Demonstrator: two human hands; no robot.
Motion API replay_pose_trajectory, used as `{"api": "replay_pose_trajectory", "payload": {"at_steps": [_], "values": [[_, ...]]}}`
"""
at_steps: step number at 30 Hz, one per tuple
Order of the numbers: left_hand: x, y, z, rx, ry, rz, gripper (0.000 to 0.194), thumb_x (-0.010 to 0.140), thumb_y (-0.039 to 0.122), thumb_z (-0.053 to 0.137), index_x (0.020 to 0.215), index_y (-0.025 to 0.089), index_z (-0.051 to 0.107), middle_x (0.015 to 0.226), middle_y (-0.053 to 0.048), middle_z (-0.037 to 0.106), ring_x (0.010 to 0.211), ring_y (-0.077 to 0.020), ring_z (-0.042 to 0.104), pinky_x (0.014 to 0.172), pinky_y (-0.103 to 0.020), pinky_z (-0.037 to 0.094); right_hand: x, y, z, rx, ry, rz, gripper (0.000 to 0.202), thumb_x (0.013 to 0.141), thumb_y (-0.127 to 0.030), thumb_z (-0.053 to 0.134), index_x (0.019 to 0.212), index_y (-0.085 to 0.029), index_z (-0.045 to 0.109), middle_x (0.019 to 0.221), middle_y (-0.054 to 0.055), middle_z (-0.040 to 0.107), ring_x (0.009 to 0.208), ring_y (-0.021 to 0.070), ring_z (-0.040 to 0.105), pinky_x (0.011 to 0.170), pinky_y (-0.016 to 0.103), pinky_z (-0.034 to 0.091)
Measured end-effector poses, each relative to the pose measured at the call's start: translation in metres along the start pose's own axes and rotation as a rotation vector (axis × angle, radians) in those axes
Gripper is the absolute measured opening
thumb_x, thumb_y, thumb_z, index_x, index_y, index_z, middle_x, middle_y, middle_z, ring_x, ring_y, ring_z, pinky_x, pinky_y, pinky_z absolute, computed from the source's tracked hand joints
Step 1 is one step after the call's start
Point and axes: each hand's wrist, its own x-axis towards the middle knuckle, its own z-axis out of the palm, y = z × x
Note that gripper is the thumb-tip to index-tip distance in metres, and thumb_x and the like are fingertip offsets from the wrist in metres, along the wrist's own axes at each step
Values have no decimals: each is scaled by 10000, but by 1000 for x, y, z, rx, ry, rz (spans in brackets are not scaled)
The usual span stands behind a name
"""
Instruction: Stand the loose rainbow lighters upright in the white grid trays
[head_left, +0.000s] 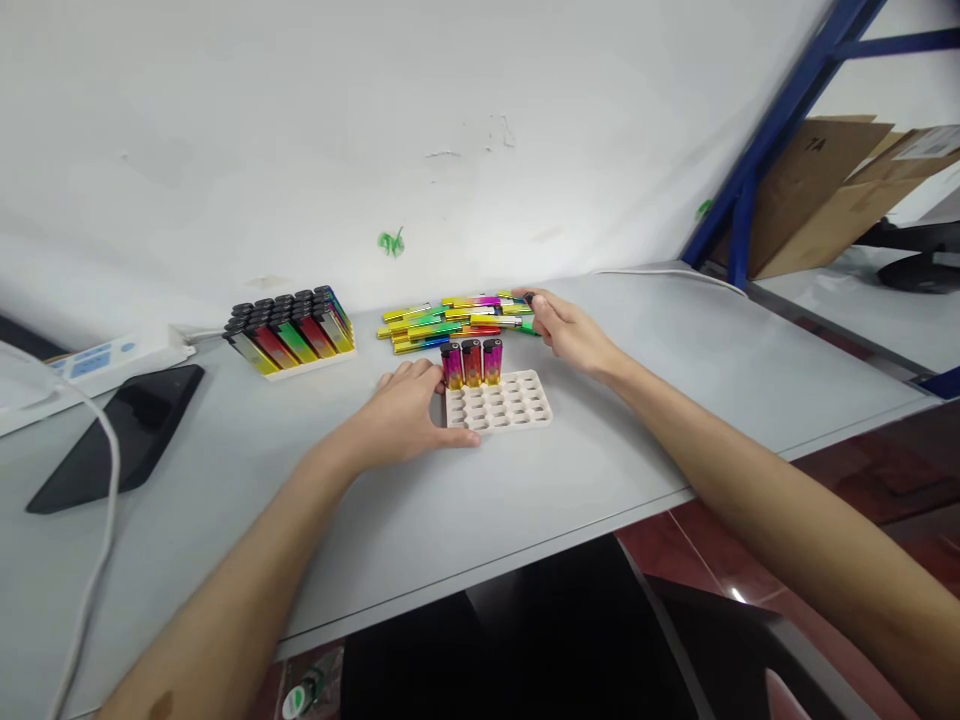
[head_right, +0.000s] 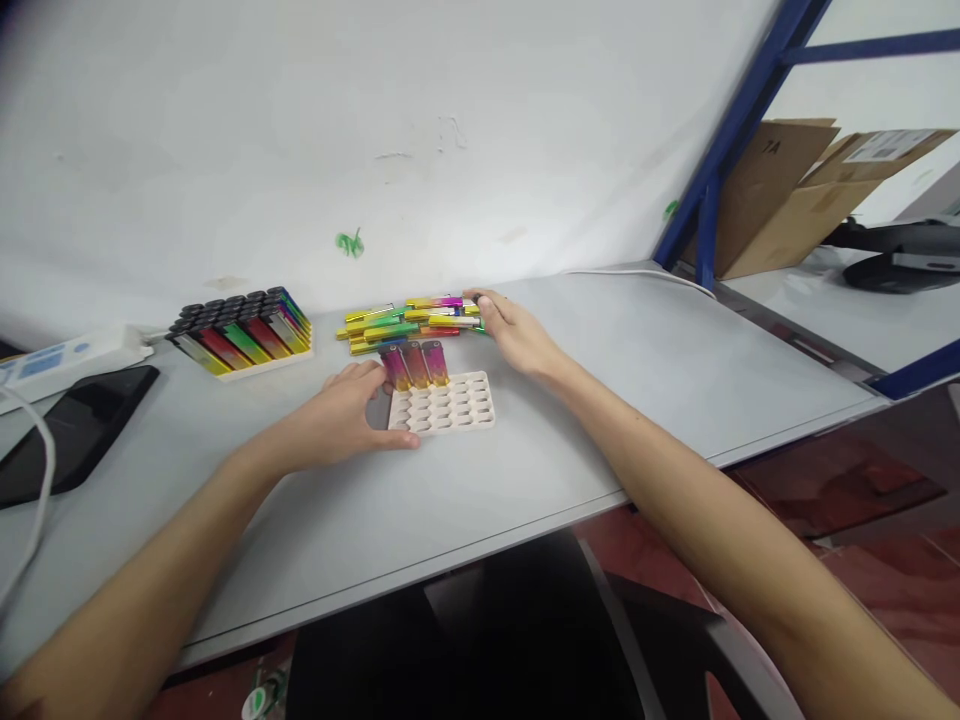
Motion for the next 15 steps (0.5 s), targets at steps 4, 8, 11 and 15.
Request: {"api": "replay_pose_trajectory", "payload": {"at_steps": [4, 8, 11, 15], "values": [[0, 0, 0, -14, 5, 0, 702, 647, 846, 635, 945, 217, 545, 1104, -127, 605, 1044, -355, 554, 920, -479, 450, -2, -7, 4, -2, 56, 88, 668, 888, -824, 398, 635, -222, 537, 520, -43, 284, 464, 113, 255, 446, 280, 241], [0, 2, -1, -12, 10, -9, 685, 654, 826, 638, 956, 217, 554, 1105, -127, 608, 1047, -357, 558, 920, -476, 448, -2, -11, 7, 94, 26, 153, 598, 939, -690, 392, 542, -245, 351, 474, -49, 225, 437, 101, 160, 438, 282, 148], [0, 3, -1, -12, 8, -14, 684, 658, 825, 633, 955, 215, 547, 1106, -128, 604, 1053, -362, 554, 918, -476, 447, -3, -13, 9, 182, -28, 175, 516, 946, -548, 397, 536, -243, 327, 485, -55, 201, 448, 95, 112, 437, 269, 110], [0, 2, 0, -13, 3, -11, 680, 666, 823, 635, 958, 218, 530, 1118, -129, 594, 1063, -361, 544, 929, -475, 438, -4, -13, 14, 233, -69, 207, 464, 935, -471, 401, 538, -239, 336, 497, -57, 186, 467, 96, 85, 436, 261, 77]]}}
